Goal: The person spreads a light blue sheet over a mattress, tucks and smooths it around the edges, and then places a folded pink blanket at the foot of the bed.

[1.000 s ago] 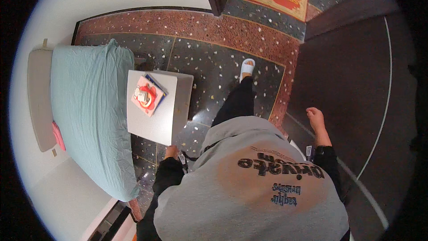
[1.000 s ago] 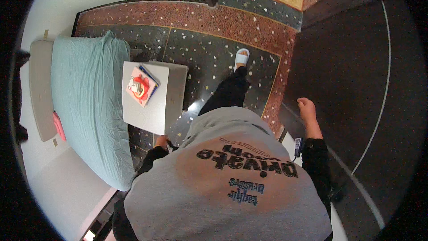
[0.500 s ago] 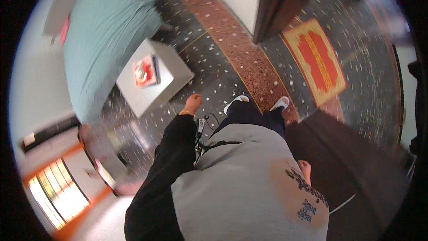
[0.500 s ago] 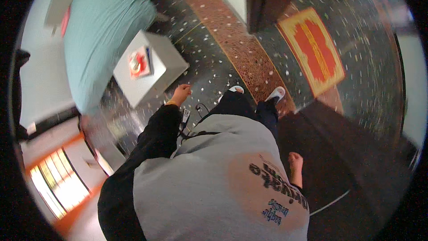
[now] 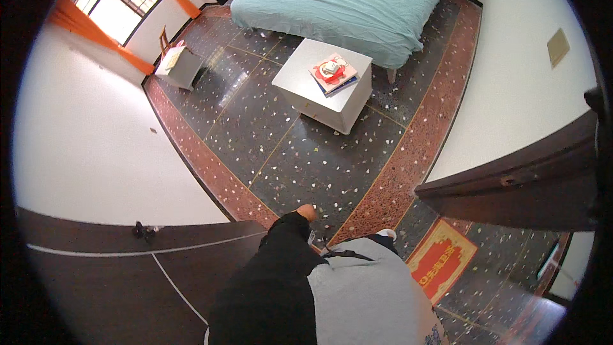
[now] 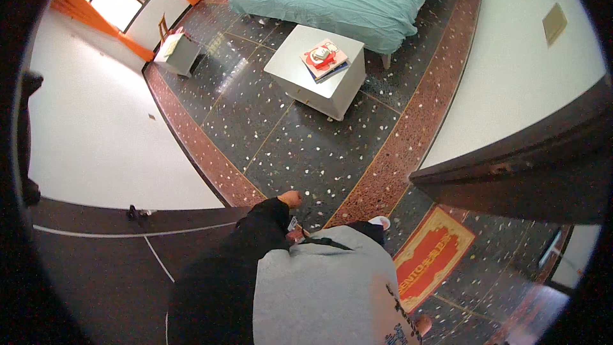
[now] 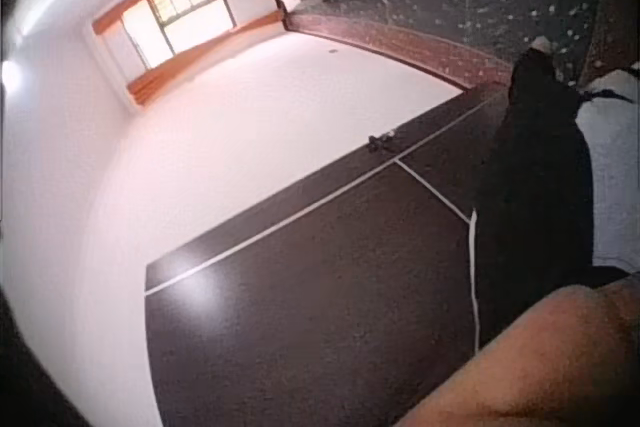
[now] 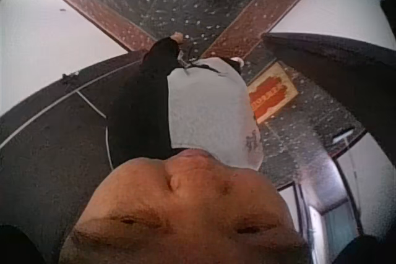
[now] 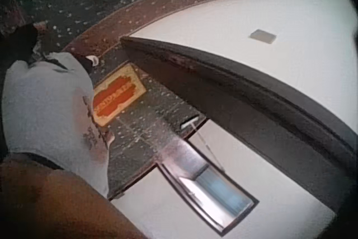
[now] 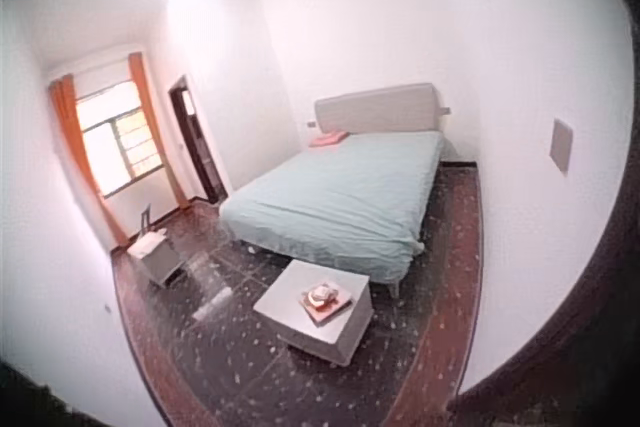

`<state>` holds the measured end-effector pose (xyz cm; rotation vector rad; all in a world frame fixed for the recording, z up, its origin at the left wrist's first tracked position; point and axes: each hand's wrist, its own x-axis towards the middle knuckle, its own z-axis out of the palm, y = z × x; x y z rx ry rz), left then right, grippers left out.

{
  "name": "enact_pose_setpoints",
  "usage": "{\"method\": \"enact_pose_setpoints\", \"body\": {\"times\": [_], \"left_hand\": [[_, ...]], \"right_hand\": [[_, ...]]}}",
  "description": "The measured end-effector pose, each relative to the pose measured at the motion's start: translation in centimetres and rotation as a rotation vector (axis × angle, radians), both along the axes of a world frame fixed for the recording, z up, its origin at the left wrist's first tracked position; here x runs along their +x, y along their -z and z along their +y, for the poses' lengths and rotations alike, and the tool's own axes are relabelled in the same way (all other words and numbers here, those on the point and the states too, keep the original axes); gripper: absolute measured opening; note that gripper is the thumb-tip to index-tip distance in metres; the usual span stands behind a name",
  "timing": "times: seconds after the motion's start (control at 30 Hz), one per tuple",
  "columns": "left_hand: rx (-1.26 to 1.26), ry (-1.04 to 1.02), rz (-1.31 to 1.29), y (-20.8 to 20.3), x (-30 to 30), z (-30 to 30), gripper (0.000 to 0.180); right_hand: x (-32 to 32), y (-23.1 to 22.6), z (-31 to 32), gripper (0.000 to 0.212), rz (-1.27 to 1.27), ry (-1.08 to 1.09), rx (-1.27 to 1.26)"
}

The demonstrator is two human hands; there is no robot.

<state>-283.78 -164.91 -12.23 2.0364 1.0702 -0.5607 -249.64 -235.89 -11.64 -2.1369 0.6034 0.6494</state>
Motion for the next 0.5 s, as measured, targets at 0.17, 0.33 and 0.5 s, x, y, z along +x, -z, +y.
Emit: {"method": "enact_pose_setpoints", "body": {"times": [0.17, 0.33, 0.5], "left_hand": [[0.031, -0.238, -0.183, -1.5, 8.8, -3.5, 0.032], [0.054, -0.317, -0.23, -3.5, 11.4, -5.1, 0.033], [0.083, -0.486, -0.09, -4.3, 7.5, -8.0, 0.031]], "right_hand": [[11.0, -5.9, 11.9, 0.021, -0.053, -0.757, -0.075], [13.1, -10.3, 20.0, 0.04, -0.141, -1.013, 0.186], [17.0, -9.1, 18.7, 0.029, 0.166, -1.164, -0.083]]}}
